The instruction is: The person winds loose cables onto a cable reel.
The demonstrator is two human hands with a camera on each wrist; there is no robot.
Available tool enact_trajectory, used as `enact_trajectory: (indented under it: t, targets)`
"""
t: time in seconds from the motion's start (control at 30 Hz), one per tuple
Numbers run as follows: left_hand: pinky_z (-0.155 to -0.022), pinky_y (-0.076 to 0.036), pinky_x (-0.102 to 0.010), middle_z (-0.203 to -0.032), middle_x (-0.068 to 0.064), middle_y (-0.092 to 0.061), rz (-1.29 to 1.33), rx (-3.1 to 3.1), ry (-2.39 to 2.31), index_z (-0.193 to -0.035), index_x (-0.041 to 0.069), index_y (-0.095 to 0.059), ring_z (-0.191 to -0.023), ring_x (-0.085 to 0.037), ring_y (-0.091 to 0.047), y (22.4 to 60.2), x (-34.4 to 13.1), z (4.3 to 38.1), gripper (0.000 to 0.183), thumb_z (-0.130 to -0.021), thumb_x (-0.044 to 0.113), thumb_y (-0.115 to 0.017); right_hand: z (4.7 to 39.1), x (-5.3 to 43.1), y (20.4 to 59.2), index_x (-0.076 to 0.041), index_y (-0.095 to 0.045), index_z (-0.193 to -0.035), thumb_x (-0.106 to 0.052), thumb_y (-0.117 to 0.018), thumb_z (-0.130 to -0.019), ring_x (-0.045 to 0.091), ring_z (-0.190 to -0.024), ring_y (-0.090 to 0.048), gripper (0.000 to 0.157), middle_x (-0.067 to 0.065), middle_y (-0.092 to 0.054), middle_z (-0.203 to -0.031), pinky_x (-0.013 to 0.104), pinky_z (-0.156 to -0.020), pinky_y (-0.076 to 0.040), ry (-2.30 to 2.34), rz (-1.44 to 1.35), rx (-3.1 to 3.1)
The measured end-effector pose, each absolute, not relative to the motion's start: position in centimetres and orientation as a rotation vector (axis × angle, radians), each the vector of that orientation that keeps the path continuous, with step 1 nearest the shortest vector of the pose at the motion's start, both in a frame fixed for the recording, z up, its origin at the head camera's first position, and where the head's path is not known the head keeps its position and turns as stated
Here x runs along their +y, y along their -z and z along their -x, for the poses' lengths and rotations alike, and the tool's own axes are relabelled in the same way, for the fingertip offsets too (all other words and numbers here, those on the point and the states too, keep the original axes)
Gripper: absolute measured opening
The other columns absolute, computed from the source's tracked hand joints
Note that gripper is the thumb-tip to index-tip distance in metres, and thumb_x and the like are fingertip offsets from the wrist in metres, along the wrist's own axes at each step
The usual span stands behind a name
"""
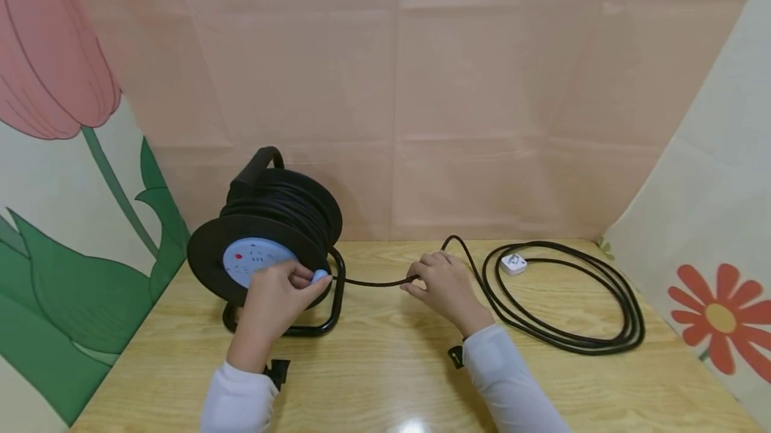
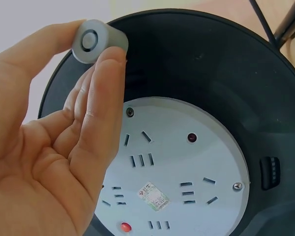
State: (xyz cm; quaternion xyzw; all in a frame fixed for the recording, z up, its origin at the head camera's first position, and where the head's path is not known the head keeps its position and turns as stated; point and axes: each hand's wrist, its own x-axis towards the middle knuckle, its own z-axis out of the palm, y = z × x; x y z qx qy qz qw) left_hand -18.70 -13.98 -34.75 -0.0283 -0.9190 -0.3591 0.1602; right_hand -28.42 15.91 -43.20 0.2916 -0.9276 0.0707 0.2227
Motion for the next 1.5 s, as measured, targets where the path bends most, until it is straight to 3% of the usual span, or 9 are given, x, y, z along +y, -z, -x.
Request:
enact_trajectory:
  t: [0.23, 0.43, 0.77, 1.0, 1.17, 1.23, 1.3, 1.37, 1.5]
  targets:
    - [-0.058, -0.053, -0.03, -0.075, 0.004, -0.07, 0.105, -2.692, 1.017, -0.083, 0.01, -0.074, -0.066, -0.009, -0.063, 34.9, -14.1, 18.7, 0.029, -0.085, 0.038, -0.081, 28.5, 15.7, 43.9, -0.02, -0.072, -0.092, -0.024, -0.082, -0.086, 0.024, -0.095, -0.062, 0.012, -0.004, -0.065, -0.091, 0.049, -0.101, -0.043, -0.278, -0.884, -2.562]
    - [-0.058, -0.051, -0.03, -0.074, 0.005, -0.069, 0.101, -2.741, 1.024, -0.083, 0.011, -0.075, -0.064, -0.009, -0.061, 34.9, -14.2, 18.9, 0.03, -0.086, 0.04, -0.08, 28.6, 15.4, 44.1, -0.022, -0.071, -0.091, -0.029, -0.082, -0.086, 0.024, -0.097, -0.062, 0.013, -0.005, -0.065, -0.09, 0.055, -0.109, -0.036, -0.267, -0.846, -2.562]
    - [-0.061, -0.051, -0.031, -0.075, 0.004, -0.069, 0.139, -2.809, 1.06, -0.084, 0.009, -0.076, -0.066, -0.011, -0.06, 35.4, -14.9, 19.1, 0.032, -0.088, 0.041, -0.078, 28.7, 15.7, 44.1, -0.02, -0.069, -0.106, -0.047, -0.07, -0.092, 0.042, -0.136, -0.041, 0.031, 0.009, -0.06, -0.123, 0.057, -0.115, -0.025, -0.24, -0.676, -2.583]
    - [-0.064, -0.052, -0.032, -0.08, 0.002, -0.07, 0.139, -2.87, 1.086, -0.088, 0.008, -0.077, -0.07, -0.012, -0.062, 35.9, -15.6, 19.5, 0.031, -0.088, 0.038, -0.077, 28.7, 15.6, 44.3, -0.016, -0.069, -0.093, -0.05, -0.077, -0.084, 0.03, -0.099, -0.062, 0.036, 0.001, -0.067, -0.093, 0.054, -0.103, -0.042, -0.243, -0.786, -2.487]
    - [-0.064, -0.052, -0.033, -0.078, 0.002, -0.068, 0.134, -2.926, 1.095, -0.09, 0.007, -0.076, -0.071, -0.013, -0.062, 36.2, -16.1, 19.7, 0.032, -0.089, 0.038, -0.076, 28.6, 15.1, 44.2, -0.015, -0.068, -0.087, -0.047, -0.076, -0.086, 0.016, -0.072, -0.057, 0.033, -0.005, -0.064, -0.078, 0.044, -0.089, -0.051, -0.359, -0.887, -2.522]
    - [-0.065, -0.052, -0.033, -0.074, 0.002, -0.068, 0.144, -2.944, 1.129, -0.089, 0.006, -0.076, -0.07, -0.013, -0.062, 36.3, -16.3, 19.7, 0.031, -0.09, 0.038, -0.076, 28.4, 15.1, 43.9, -0.017, -0.066, -0.082, -0.048, -0.074, -0.088, 0.01, -0.062, -0.051, 0.032, -0.008, -0.061, -0.073, 0.037, -0.075, -0.053, -0.431, -0.906, -2.575]
    - [-0.066, -0.053, -0.033, -0.072, 0.002, -0.068, 0.145, -2.962, 1.173, -0.089, 0.006, -0.076, -0.069, -0.013, -0.063, 36.4, -16.4, 19.7, 0.031, -0.091, 0.037, -0.075, 28.4, 15.2, 43.6, -0.021, -0.061, -0.076, -0.053, -0.069, -0.09, 0.005, -0.054, -0.043, 0.036, -0.011, -0.055, -0.065, 0.031, -0.064, -0.052, -0.478, -0.897, -2.634]
    - [-0.067, -0.054, -0.034, -0.07, 0.002, -0.068, 0.139, -2.98, 1.204, -0.088, 0.007, -0.075, -0.069, -0.013, -0.064, 36.5, -16.6, 19.8, 0.03, -0.091, 0.037, -0.074, 28.4, 15.5, 43.4, -0.024, -0.055, -0.071, -0.057, -0.065, -0.092, 0.002, -0.049, -0.035, 0.04, -0.013, -0.046, -0.059, 0.026, -0.049, -0.038, -0.518, -0.861, -2.692]
    - [-0.068, -0.054, -0.034, -0.069, 0.002, -0.067, 0.141, -3.002, 1.213, -0.085, 0.006, -0.075, -0.069, -0.013, -0.064, 36.8, -17.0, 19.9, 0.031, -0.091, 0.037, -0.074, 28.6, 16.6, 43.4, -0.024, -0.045, -0.066, -0.06, -0.057, -0.096, 0.005, -0.047, -0.028, 0.049, -0.011, -0.033, -0.053, 0.025, -0.046, -0.027, -0.506, -0.755, -2.74]
